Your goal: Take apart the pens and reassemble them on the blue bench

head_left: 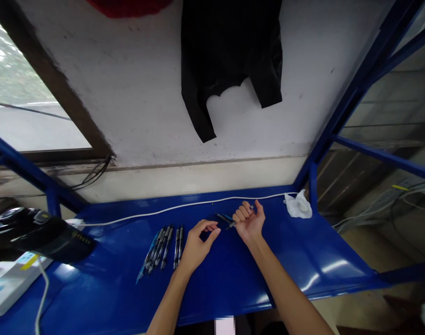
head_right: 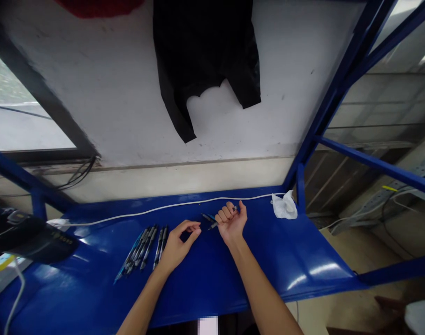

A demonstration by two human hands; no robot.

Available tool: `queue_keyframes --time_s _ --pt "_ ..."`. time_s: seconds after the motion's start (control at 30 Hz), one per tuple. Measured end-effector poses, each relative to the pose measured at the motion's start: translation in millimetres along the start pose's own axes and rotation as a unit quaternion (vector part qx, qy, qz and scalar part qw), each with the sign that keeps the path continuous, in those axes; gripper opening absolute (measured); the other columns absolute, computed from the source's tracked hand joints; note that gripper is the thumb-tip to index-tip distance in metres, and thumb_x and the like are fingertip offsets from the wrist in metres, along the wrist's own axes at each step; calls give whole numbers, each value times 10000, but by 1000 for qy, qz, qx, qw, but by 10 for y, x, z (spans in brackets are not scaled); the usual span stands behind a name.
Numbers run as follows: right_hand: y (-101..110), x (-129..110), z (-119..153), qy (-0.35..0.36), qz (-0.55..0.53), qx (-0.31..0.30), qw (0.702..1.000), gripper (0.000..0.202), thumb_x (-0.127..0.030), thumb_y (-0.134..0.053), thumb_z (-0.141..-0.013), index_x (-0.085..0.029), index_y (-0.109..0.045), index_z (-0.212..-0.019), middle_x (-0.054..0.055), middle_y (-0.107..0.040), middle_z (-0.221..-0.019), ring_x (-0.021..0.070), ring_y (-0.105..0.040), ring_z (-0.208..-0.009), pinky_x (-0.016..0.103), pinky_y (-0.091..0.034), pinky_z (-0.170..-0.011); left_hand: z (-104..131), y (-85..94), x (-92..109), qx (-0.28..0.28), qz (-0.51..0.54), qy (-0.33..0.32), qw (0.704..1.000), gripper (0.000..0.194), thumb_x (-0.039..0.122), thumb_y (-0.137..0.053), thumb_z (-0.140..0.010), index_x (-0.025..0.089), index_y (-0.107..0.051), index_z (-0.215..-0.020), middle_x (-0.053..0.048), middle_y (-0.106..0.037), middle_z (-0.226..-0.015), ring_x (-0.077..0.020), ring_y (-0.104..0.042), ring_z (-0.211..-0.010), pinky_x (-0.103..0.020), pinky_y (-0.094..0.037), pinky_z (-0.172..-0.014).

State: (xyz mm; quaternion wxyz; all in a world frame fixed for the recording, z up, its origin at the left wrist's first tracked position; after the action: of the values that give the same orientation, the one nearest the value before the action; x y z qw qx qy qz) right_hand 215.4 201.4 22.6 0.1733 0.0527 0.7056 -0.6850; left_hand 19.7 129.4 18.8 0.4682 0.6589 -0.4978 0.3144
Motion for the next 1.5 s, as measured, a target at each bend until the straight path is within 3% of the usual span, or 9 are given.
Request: queue_keyframes --time_s 0.3,0.47,0.57,0.77,0.87,1.0,1.13,1.3,1.5 --pt "-142 220 16 -45 91 -45 994 656 -484 -580 -1059 -249 -203 -577 -86 -152 -506 112 -101 -478 284 -318 -496 2 -37 -5 -35 9 -16 999 187 419 -807 -968 239 -838 -1007 -58 -772 -953 -228 -700 -929 -361 -535 -897" --pt "-134 334 -55 2 218 -37 975 592 -525 -740 -977 -240 -394 -589 -36 -412 -620 138 -426 -599 316 -475 -662 1 29 -47 29 12 18 999 214 430 -769 -989 224 -823 -972 -47 -782 -912 -208 -682 -850 -333 -522 -849" --pt "-104 388 -56 36 325 -20 945 480 -631 -792 -926 -235 -602 -733 -14 -559 -706 147 -508 -624 302 -448 -603 -15 106 -110 107 67 59 990 254 459 -786 -967 212 -816 -1020 -54 -797 -939 -209 -705 -874 -321 -531 -853" --pt "-116 479 74 -1 515 -122 848 489 -632 -750 -971 -209 -656 -745 -39 -573 -596 102 -470 -482 266 -375 -518 -29 240 -265 238 251 109 932 333 486 -883 -878 200 -802 -1027 -24 -773 -917 -142 -680 -789 -265 -536 -801" --pt "-77 537 106 -41 571 -176 801 505 -667 -702 -984 -185 -750 -842 -20 -615 -656 96 -485 -503 238 -347 -485 -38 250 -275 239 307 112 914 376 510 -905 -847 197 -805 -1032 -52 -806 -1024 -153 -720 -845 -269 -562 -800" --pt "-14 572 107 -33 604 -188 774 460 -630 -690 -1001 -189 -810 -948 -26 -579 -678 99 -472 -558 213 -352 -501 -54 244 -244 218 310 113 919 389 511 -899 -851 185 -812 -1044 -102 -840 -1102 -219 -786 -1017 -312 -599 -879" --pt "-31 548 119 -5 599 -198 776 395 -567 -714 -1009 -194 -817 -929 -26 -572 -698 99 -477 -584 213 -370 -524 -53 254 -251 210 300 117 923 372 486 -894 -857 160 -829 -1025 -130 -851 -1097 -282 -798 -1101 -402 -606 -989" --pt "-52 571 147 -89 551 -210 803 436 -592 -706 -1003 -171 -757 -902 -54 -568 -634 69 -457 -472 201 -350 -467 -34 253 -244 185 291 117 931 391 496 -830 -928 158 -830 -1124 -144 -851 -1150 -262 -795 -1075 -416 -592 -1026" --pt "-99 623 243 -165 492 -260 814 402 -502 -759 -995 -199 -603 -1208 23 -800 -794 154 -730 -588 224 -524 -532 22 239 -160 181 143 97 968 515 548 -701 -1017 146 -774 -1331 -132 -851 -1125 -241 -792 -974 -407 -604 -978"
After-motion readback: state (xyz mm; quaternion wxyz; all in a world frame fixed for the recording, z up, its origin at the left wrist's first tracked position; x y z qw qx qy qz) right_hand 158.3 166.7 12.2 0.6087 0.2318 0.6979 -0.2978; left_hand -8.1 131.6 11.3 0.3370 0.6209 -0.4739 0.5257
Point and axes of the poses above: each hand's wrist, its own z-axis away from the middle knuckle, its own y-axis out of the back of the hand, x = y × z, the point moved 3 cm from there along -z, towards the middle knuckle
